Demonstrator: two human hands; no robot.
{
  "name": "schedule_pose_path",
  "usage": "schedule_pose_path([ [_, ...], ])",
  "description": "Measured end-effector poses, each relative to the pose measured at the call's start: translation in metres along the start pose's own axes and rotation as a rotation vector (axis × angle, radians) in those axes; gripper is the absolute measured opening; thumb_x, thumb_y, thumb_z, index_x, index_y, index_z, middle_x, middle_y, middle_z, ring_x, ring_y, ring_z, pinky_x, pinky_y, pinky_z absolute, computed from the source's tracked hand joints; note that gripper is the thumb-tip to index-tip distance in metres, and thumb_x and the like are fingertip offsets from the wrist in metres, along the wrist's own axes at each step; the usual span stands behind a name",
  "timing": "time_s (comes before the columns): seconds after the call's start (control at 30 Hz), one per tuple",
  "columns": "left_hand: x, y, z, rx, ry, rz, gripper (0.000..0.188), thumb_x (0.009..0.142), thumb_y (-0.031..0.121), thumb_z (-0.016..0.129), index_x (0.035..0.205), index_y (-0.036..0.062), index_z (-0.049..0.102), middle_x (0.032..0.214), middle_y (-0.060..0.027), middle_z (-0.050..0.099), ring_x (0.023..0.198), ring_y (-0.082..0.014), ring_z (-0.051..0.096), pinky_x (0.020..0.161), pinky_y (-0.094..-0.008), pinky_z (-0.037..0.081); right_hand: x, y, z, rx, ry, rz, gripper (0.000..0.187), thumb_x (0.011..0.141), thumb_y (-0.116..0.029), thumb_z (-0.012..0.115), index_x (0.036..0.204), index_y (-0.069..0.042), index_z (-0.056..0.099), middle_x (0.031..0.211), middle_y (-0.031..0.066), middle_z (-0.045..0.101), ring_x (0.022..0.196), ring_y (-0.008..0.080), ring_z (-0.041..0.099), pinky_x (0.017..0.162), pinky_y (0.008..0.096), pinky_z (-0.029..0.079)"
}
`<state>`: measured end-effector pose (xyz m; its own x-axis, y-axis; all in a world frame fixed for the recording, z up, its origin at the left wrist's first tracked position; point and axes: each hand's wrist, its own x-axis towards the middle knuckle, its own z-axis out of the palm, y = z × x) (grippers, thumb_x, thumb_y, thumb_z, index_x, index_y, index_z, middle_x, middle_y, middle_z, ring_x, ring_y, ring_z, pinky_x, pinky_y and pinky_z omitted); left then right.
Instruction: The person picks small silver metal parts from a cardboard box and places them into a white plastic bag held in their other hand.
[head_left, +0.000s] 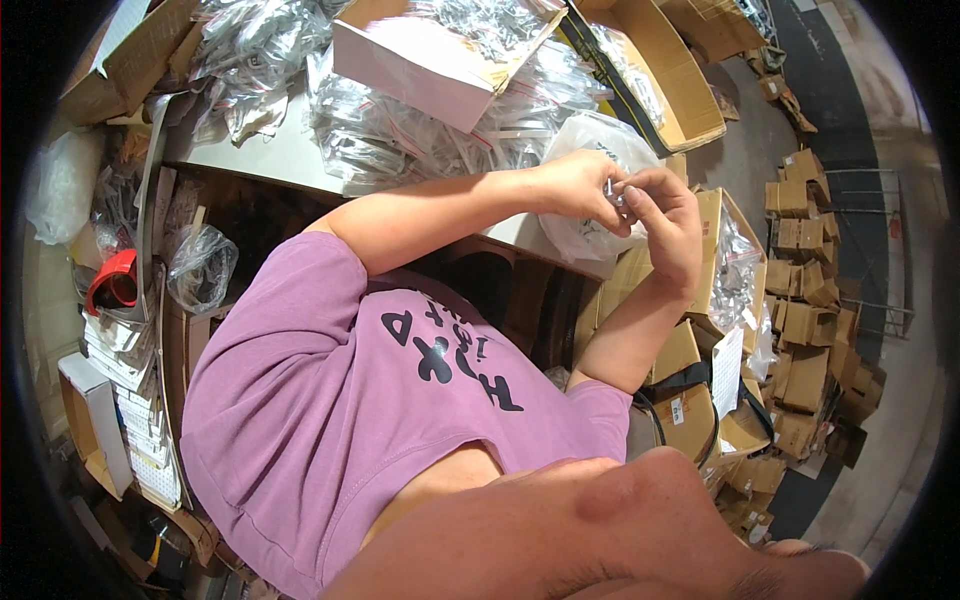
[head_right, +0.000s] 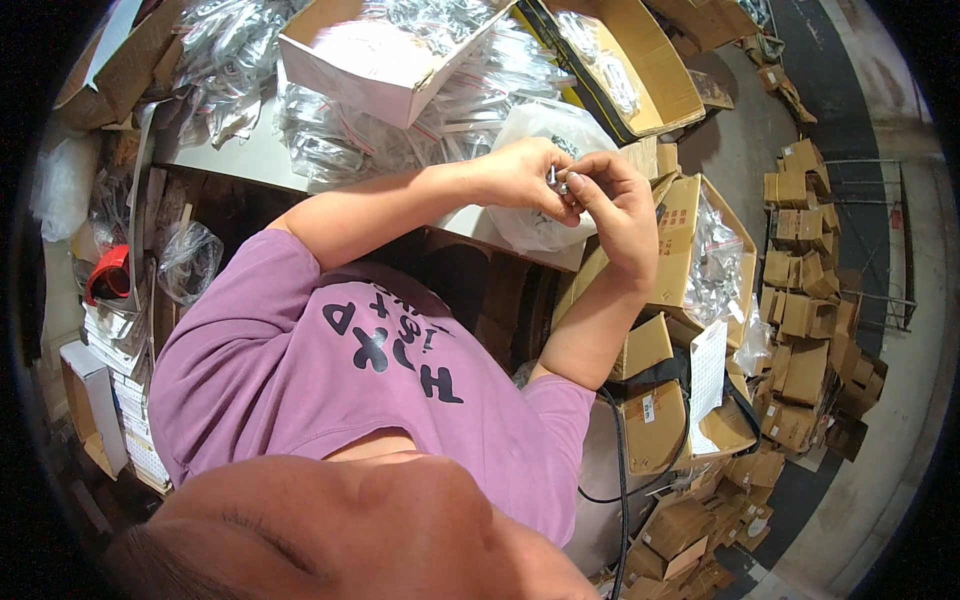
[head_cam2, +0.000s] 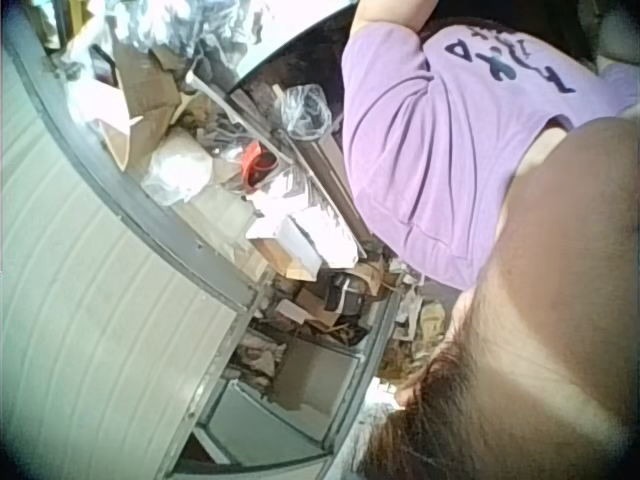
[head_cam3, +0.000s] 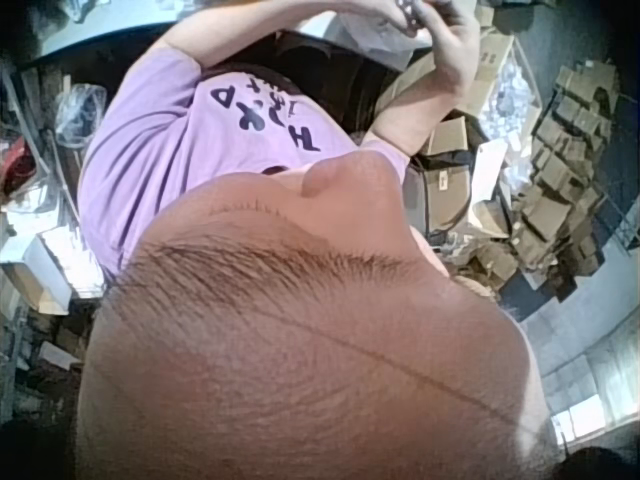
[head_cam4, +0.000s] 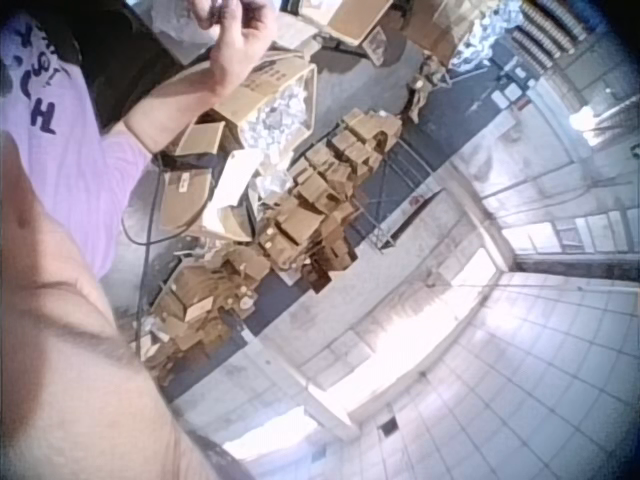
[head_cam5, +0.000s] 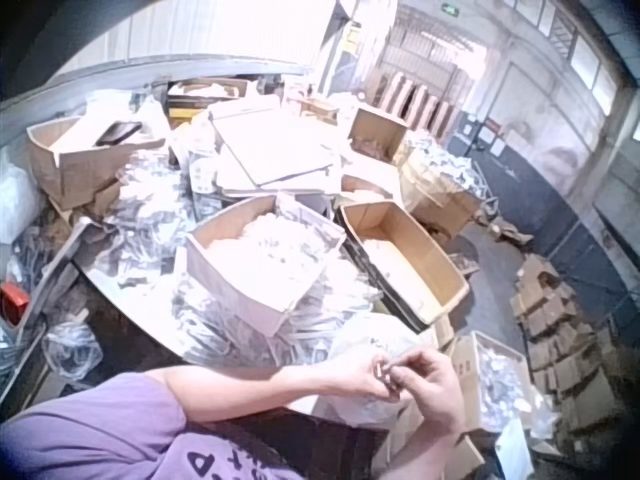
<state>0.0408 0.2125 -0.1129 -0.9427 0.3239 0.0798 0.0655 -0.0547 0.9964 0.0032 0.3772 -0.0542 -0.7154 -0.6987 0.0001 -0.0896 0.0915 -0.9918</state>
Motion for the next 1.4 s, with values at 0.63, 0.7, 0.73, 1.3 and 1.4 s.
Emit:
schedule_pose_path([
  [0.63,-0.003,0.001,-0.004,-0.068,-0.07,0.057,0.026,0.068,0.016,0.079,0.085,-0.0003,0.068,0.076,-0.0032,0.065,0.073,-0.0087,0.057,0.069,-0.0248,0.046,-0.001,-0.004,0.009,-0.175,0.004,-0.125,0.015,0.085,-0.007,0.061,0.097,0.002,0.064,0.087,0.0059,0.061,0.076,0.0109,0.057,0.067,0.0237,0.046],
  [0.7,-0.001,-0.002,-0.004,-0.008,-0.056,0.014,0.026,0.068,0.016,0.079,0.084,-0.0009,0.068,0.077,-0.0037,0.065,0.074,-0.0088,0.058,0.07,-0.0247,0.046,-0.002,-0.01,0.016,-0.49,0.071,-0.207,0.014,0.079,-0.01,0.065,0.09,0.0,0.067,0.089,0.0089,0.058,0.076,0.0141,0.057,0.066,0.0266,0.046],
  [0.73,0.0,-0.003,-0.004,-0.007,-0.054,0.013,0.026,0.068,0.016,0.079,0.084,-0.0009,0.068,0.077,-0.0037,0.065,0.074,-0.0088,0.058,0.07,-0.0247,0.046,-0.001,-0.01,0.018,-0.489,0.07,-0.208,0.014,0.079,-0.01,0.065,0.09,0.0,0.067,0.089,0.0089,0.058,0.076,0.0141,0.057,0.066,0.0266,0.046],
  [1.3,-0.009,-0.014,-0.012,-0.046,-0.039,0.107,0.031,0.077,0.027,0.075,0.07,0.0045,0.055,0.069,0.0022,0.056,0.07,-0.0053,0.049,0.065,-0.0223,0.04,0.017,0.01,0.012,-0.975,0.021,0.084,0.019,0.077,-0.013,0.057,0.089,-0.001,0.065,0.085,0.0217,0.063,0.082,0.0379,0.061,0.073,0.0407,0.048],
  [1.4,-0.014,-0.015,-0.017,-0.013,-0.08,0.152,0.032,0.077,0.027,0.074,0.067,0.0047,0.054,0.068,0.0018,0.056,0.069,-0.0053,0.048,0.063,-0.0225,0.04,0.019,0.016,0.021,-1.111,-0.028,0.061,0.017,0.07,-0.016,0.061,0.08,-0.002,0.064,0.081,0.0213,0.063,0.079,0.0383,0.061,0.07,0.0431,0.048],
])
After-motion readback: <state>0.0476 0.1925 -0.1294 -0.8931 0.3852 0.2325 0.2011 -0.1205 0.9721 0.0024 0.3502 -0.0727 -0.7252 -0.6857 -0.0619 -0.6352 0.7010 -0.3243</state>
